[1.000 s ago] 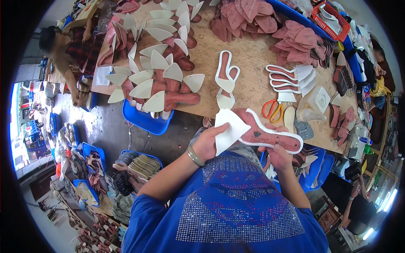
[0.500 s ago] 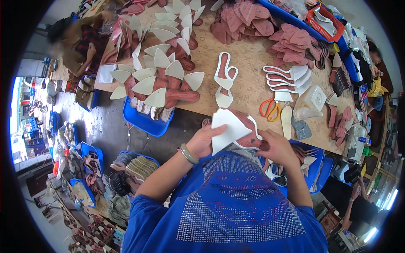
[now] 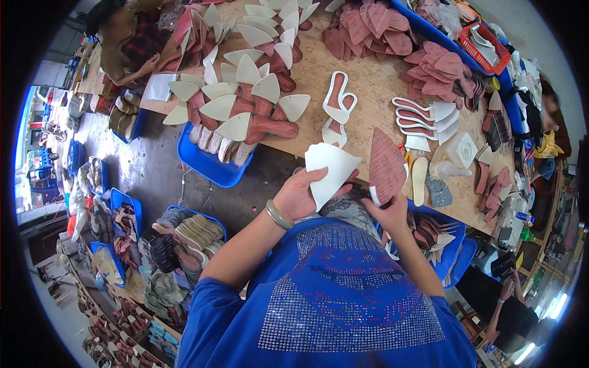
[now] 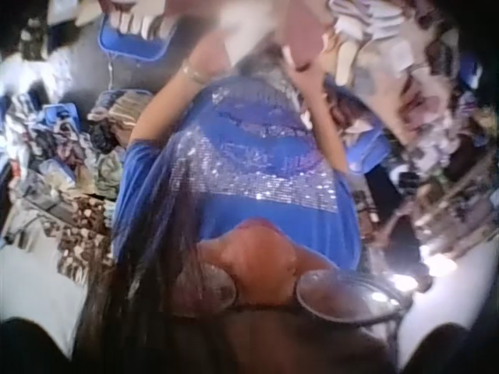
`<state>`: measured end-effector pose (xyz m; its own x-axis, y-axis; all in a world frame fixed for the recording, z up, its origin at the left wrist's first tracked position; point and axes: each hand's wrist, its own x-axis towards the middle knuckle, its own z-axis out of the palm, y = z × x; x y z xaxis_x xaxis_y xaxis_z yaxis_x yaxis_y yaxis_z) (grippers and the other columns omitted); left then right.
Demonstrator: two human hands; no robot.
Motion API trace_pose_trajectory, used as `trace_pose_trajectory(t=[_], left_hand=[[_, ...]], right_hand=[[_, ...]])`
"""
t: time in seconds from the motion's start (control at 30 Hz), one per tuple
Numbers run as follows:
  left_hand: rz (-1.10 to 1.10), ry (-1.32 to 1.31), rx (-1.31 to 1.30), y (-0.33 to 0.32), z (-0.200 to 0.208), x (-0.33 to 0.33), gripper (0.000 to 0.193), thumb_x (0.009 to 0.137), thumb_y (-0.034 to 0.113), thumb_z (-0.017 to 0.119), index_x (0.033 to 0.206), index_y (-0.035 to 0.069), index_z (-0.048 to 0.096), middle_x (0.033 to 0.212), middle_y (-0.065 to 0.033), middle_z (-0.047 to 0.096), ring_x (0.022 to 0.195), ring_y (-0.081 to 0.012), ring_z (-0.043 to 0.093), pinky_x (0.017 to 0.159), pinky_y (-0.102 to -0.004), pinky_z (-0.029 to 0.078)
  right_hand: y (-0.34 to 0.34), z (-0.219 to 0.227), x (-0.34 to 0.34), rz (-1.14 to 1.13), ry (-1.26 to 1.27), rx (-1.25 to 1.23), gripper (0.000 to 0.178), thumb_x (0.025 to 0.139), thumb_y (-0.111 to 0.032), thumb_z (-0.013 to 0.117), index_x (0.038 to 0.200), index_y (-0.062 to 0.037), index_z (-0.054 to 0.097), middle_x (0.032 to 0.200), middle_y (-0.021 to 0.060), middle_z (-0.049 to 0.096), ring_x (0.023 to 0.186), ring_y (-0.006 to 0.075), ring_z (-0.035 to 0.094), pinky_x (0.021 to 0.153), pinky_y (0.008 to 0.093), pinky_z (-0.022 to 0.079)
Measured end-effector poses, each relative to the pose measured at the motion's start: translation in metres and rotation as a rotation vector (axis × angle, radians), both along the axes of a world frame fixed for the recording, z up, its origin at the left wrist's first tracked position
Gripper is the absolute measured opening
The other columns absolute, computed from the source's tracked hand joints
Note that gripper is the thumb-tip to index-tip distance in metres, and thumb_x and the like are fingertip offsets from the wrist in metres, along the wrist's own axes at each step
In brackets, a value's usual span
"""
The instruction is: The person assembles slipper components by hand at a workbench. They pick up white plastic frames and pink foam insoles, press them together, and place the finished units into a blue bin. The process is repeated for multiple pairs.
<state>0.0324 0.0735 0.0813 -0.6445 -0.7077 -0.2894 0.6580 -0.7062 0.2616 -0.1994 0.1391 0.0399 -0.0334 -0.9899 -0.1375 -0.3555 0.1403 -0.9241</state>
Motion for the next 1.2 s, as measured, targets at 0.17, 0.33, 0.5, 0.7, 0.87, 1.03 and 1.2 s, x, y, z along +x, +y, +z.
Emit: trace_pose_trajectory(t=[0.17,0.33,0.5,0.7,0.87,1.03,1.2], left_hand=[[0.015,0.084,0.056,-0.005,0.004,-0.005,0.060,0.098,0.051,0.028,0.144,0.013,0.028,0.142,-0.0096,0.040,0.129,-0.0261,0.041,0.108,-0.0455,0.032],[-0.056,0.007,-0.081,-0.009,0.021,-0.008,0.055,0.100,0.042,0.031,0.147,0.015,0.022,0.144,-0.0121,0.035,0.131,-0.0257,0.038,0.109,-0.0440,0.032],[-0.026,0.238,-0.090,-0.010,0.032,-0.015,0.055,0.100,0.038,0.032,0.149,0.021,0.014,0.148,-0.0162,0.028,0.134,-0.0323,0.033,0.109,-0.0484,0.029],[-0.017,0.261,-0.098,-0.012,0.032,-0.019,0.055,0.100,0.039,0.031,0.149,0.022,0.013,0.149,-0.0171,0.025,0.136,-0.0342,0.031,0.110,-0.0496,0.028],[-0.010,0.261,-0.079,-0.010,0.032,-0.022,0.054,0.100,0.040,0.030,0.149,0.022,0.014,0.149,-0.0167,0.025,0.136,-0.0340,0.030,0.110,-0.0495,0.027],[-0.017,0.286,-0.068,-0.009,0.030,-0.024,0.055,0.100,0.041,0.030,0.149,0.021,0.014,0.149,-0.0168,0.024,0.136,-0.0341,0.029,0.110,-0.0493,0.027],[-0.017,0.290,-0.075,-0.008,0.031,-0.023,0.056,0.100,0.043,0.029,0.149,0.019,0.015,0.150,-0.0171,0.024,0.136,-0.0340,0.029,0.110,-0.0493,0.027]], right_hand=[[-0.003,0.029,0.028,0.202,0.090,-0.192,0.043,0.067,-0.012,0.079,0.106,0.0002,0.063,0.097,0.0110,0.068,0.088,0.0183,0.066,0.077,0.0300,0.051],[0.001,0.020,0.034,0.270,0.136,-0.216,0.043,0.065,-0.016,0.079,0.103,-0.0047,0.062,0.093,0.0118,0.068,0.081,0.0247,0.068,0.070,0.0327,0.053],[0.004,0.015,0.034,0.254,0.152,-0.218,0.044,0.065,-0.017,0.078,0.103,-0.0052,0.061,0.091,0.0121,0.067,0.079,0.0258,0.068,0.068,0.0339,0.053],[0.005,0.016,0.035,0.232,0.134,-0.130,0.037,0.069,-0.014,0.078,0.101,-0.0026,0.064,0.095,0.0105,0.070,0.086,0.0194,0.068,0.074,0.0298,0.052],[0.007,0.018,0.034,0.237,0.113,-0.078,0.038,0.069,-0.014,0.079,0.102,-0.0025,0.064,0.095,0.0101,0.070,0.086,0.0182,0.068,0.075,0.0293,0.052],[0.008,0.017,0.034,0.232,0.090,-0.056,0.037,0.069,-0.013,0.078,0.102,-0.0023,0.064,0.096,0.0100,0.070,0.087,0.0177,0.068,0.075,0.0294,0.052],[0.008,0.020,0.036,0.234,0.096,-0.115,0.036,0.070,-0.013,0.078,0.102,-0.0025,0.065,0.096,0.0101,0.070,0.087,0.0182,0.068,0.075,0.0296,0.052]])
